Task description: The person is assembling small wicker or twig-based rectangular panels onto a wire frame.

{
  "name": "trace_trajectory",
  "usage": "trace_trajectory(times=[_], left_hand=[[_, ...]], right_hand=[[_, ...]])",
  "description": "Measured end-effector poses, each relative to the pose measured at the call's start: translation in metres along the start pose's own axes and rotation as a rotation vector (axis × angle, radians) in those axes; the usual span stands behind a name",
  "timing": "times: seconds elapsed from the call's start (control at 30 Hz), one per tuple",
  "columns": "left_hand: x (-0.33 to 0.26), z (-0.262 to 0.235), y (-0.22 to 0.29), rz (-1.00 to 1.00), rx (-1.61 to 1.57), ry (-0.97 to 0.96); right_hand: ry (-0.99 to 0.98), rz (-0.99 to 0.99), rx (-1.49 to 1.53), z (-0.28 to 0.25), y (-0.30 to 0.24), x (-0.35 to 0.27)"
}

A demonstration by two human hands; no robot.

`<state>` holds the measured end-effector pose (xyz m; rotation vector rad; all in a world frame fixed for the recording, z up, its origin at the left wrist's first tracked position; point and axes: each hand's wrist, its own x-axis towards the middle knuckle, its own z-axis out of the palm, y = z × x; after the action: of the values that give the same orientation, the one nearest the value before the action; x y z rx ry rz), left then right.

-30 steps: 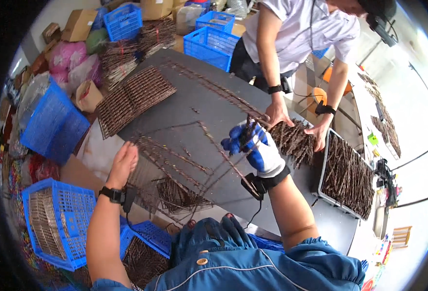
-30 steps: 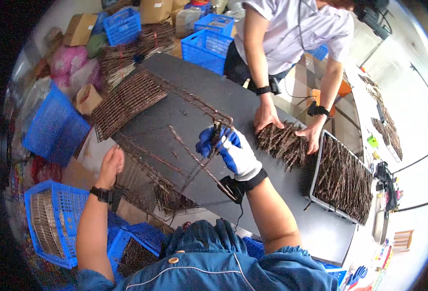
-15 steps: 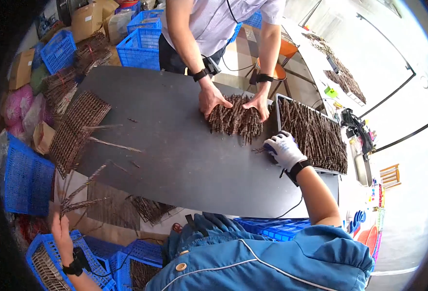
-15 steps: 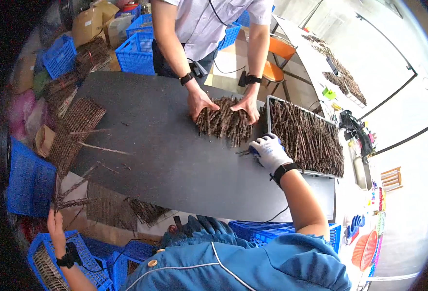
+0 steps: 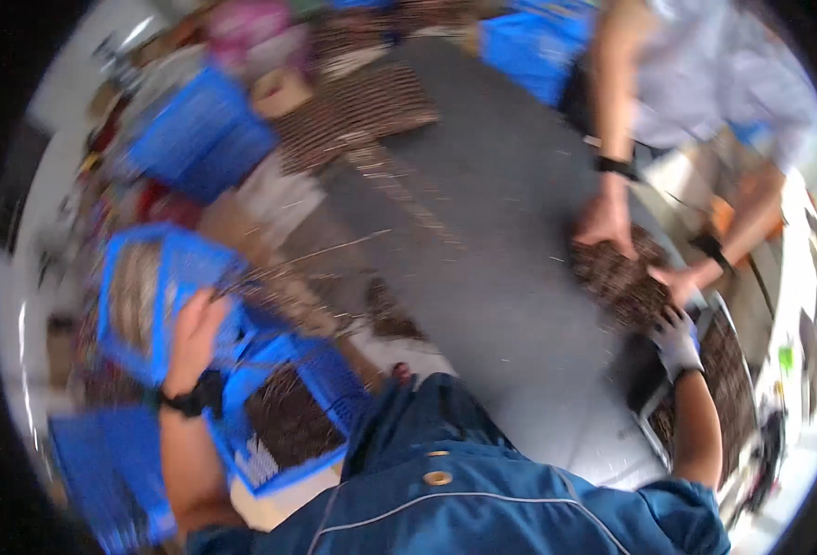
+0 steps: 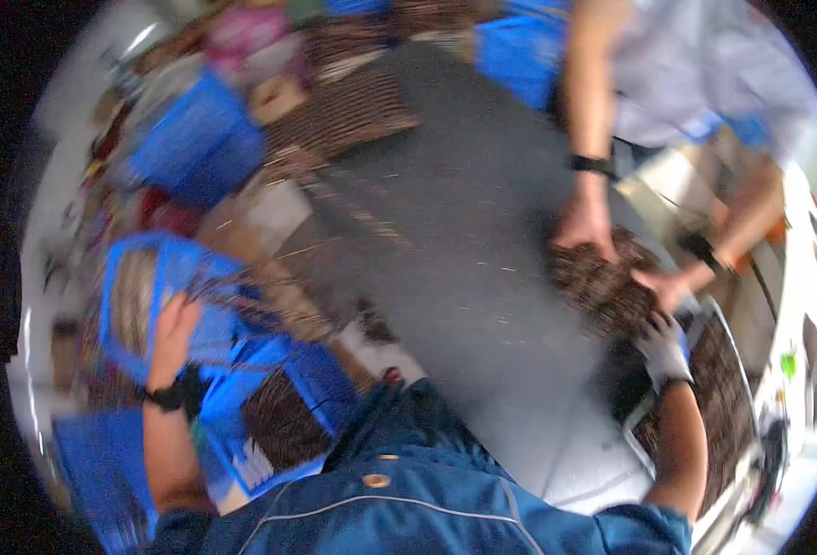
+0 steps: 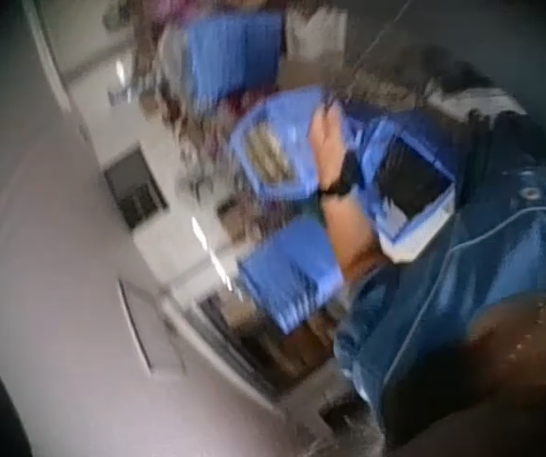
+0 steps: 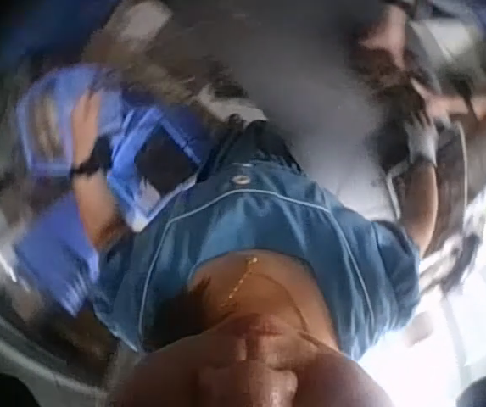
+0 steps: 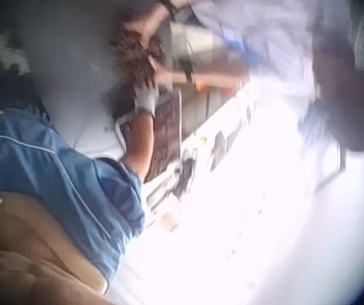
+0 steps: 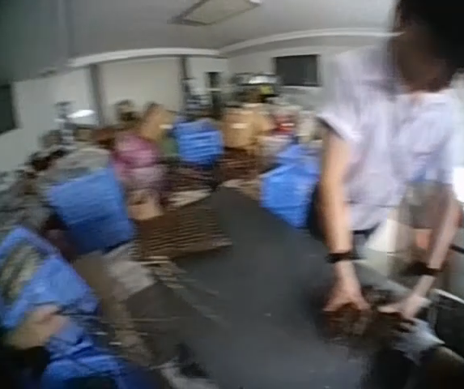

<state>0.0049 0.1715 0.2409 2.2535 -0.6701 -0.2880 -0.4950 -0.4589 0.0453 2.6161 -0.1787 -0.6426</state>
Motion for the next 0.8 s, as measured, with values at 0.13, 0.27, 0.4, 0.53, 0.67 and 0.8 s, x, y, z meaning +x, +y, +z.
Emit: trace_trajectory(times=[0.13,0.27,0.4,0.53,0.67,0.8], left_hand=[[-0.02,-0.012,0.025,-0.013,0.071,0.006],[-0.036,-0.024,0.011,0.057,0.025,0.043],[-0.049,-0.03,-0.019,0.096,-0.205,0.126],[-0.052,-0.037,-0.042,0.174,-0.581,0.083],[-0.062,-0.051,-0.056,0.208,-0.729,0.112],[-0.088,-0.08,-0.071,0.22,-0.695,0.173]], right_hand=[[-0.017,0.049,0.069,0.008,0.003,0.009],[0.126,0.194,0.342,-0.072,-0.028,0.015],[0.64,0.061,0.689,-0.219,-0.122,0.046],[0.327,-0.035,1.476,-0.334,-0.247,0.09],[0.313,-0.194,1.807,-0.375,-0.324,0.129],[0.043,-0.074,1.643,-0.379,-0.364,0.158]])
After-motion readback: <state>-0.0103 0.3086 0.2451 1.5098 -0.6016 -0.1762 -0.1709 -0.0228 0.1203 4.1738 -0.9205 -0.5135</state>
